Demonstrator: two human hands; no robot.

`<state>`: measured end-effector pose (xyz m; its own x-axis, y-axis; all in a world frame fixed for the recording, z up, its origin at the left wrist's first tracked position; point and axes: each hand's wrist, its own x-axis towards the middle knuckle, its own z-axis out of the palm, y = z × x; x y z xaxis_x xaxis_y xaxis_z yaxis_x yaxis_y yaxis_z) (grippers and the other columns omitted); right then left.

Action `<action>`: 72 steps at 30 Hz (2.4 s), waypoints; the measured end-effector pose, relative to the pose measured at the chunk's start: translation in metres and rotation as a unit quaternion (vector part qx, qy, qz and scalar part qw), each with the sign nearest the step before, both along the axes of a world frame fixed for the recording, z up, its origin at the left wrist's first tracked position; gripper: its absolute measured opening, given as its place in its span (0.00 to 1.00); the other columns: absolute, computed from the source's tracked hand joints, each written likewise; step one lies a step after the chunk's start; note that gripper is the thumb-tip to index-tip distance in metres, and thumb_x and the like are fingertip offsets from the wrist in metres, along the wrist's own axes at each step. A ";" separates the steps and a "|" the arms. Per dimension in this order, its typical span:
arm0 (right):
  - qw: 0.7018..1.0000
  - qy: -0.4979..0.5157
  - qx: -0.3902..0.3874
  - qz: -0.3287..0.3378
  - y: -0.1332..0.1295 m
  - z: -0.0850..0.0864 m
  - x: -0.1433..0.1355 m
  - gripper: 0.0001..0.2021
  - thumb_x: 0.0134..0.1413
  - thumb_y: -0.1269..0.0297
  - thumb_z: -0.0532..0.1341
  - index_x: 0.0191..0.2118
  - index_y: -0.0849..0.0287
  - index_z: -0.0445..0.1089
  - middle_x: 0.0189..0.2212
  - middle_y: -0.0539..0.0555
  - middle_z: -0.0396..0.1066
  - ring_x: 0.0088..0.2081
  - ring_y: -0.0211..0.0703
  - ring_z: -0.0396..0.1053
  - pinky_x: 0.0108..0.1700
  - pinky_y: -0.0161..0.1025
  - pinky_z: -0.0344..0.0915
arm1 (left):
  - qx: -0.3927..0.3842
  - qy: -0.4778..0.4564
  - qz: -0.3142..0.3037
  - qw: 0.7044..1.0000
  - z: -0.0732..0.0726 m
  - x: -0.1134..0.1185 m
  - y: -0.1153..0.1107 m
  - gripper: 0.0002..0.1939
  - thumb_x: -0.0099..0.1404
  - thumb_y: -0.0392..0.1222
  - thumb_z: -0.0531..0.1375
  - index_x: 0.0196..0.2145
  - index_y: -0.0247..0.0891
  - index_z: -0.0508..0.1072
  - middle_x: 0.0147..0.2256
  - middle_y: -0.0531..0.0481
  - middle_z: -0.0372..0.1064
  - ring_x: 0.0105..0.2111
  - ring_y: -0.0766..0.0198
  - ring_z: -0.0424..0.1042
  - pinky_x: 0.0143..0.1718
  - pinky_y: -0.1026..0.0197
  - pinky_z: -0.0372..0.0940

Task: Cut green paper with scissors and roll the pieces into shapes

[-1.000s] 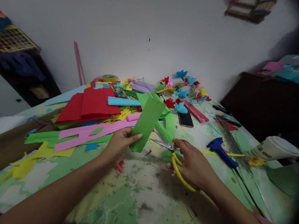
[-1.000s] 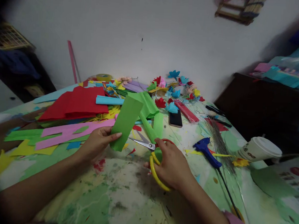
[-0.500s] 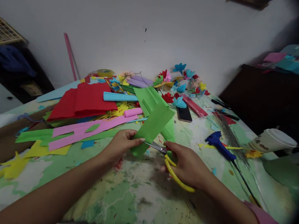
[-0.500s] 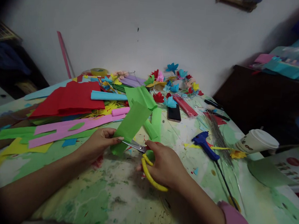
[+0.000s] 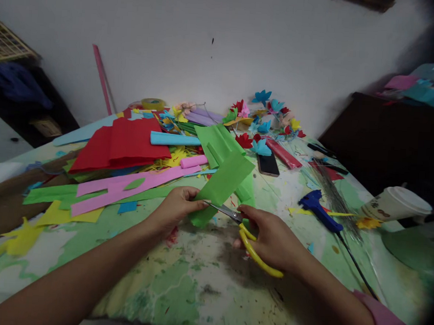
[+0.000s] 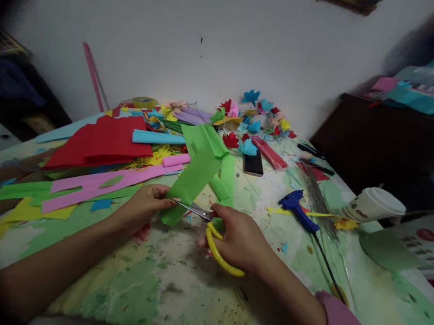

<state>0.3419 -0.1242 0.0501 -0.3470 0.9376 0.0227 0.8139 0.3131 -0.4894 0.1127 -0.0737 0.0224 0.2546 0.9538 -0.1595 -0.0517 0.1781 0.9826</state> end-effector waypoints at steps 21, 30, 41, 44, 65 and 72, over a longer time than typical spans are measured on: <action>1.000 -0.006 0.013 -0.005 0.002 -0.005 0.000 0.27 0.43 0.56 0.63 0.53 0.55 0.65 0.31 0.52 0.72 0.32 0.43 0.68 0.31 0.36 0.59 | -0.023 -0.006 -0.010 1.000 -0.003 -0.001 0.003 0.14 0.43 0.44 0.68 0.27 0.32 0.76 0.25 0.43 0.74 0.21 0.63 0.70 0.23 0.63 0.63; 1.000 -0.005 -0.008 -0.006 0.003 -0.005 0.001 0.25 0.44 0.57 0.62 0.52 0.55 0.67 0.30 0.52 0.73 0.27 0.39 0.65 0.27 0.33 0.54 | -0.039 -0.014 -0.008 0.999 -0.001 -0.001 0.003 0.16 0.41 0.44 0.69 0.27 0.30 0.75 0.24 0.46 0.73 0.21 0.65 0.69 0.23 0.64 0.63; 1.000 0.012 -0.026 0.009 0.003 -0.006 0.003 0.14 0.47 0.62 0.59 0.42 0.57 0.71 0.22 0.50 0.70 0.20 0.34 0.58 0.23 0.32 0.49 | -0.050 -0.027 -0.013 0.998 0.000 -0.001 0.002 0.14 0.44 0.43 0.69 0.27 0.31 0.75 0.25 0.45 0.74 0.22 0.65 0.70 0.25 0.65 0.64; 1.000 0.003 -0.012 0.004 0.004 -0.009 0.004 0.14 0.46 0.62 0.60 0.42 0.56 0.71 0.21 0.49 0.68 0.20 0.34 0.57 0.23 0.32 0.48 | -0.063 -0.034 -0.015 0.997 0.001 -0.001 0.001 0.14 0.44 0.43 0.69 0.27 0.31 0.75 0.26 0.44 0.74 0.22 0.65 0.71 0.25 0.65 0.64; 0.999 0.033 -0.031 0.026 0.004 -0.008 0.003 0.19 0.47 0.61 0.60 0.47 0.57 0.70 0.27 0.53 0.75 0.23 0.38 0.66 0.26 0.32 0.57 | -0.076 -0.030 -0.060 0.995 0.001 -0.002 0.001 0.13 0.43 0.44 0.68 0.23 0.30 0.74 0.22 0.46 0.72 0.19 0.67 0.68 0.22 0.66 0.62; 0.999 0.032 -0.031 0.021 0.004 -0.010 0.002 0.20 0.47 0.63 0.60 0.49 0.56 0.69 0.29 0.53 0.75 0.25 0.39 0.68 0.27 0.33 0.59 | -0.077 -0.031 -0.072 0.994 0.001 -0.002 0.001 0.13 0.45 0.44 0.68 0.24 0.30 0.75 0.22 0.46 0.73 0.20 0.68 0.68 0.23 0.66 0.62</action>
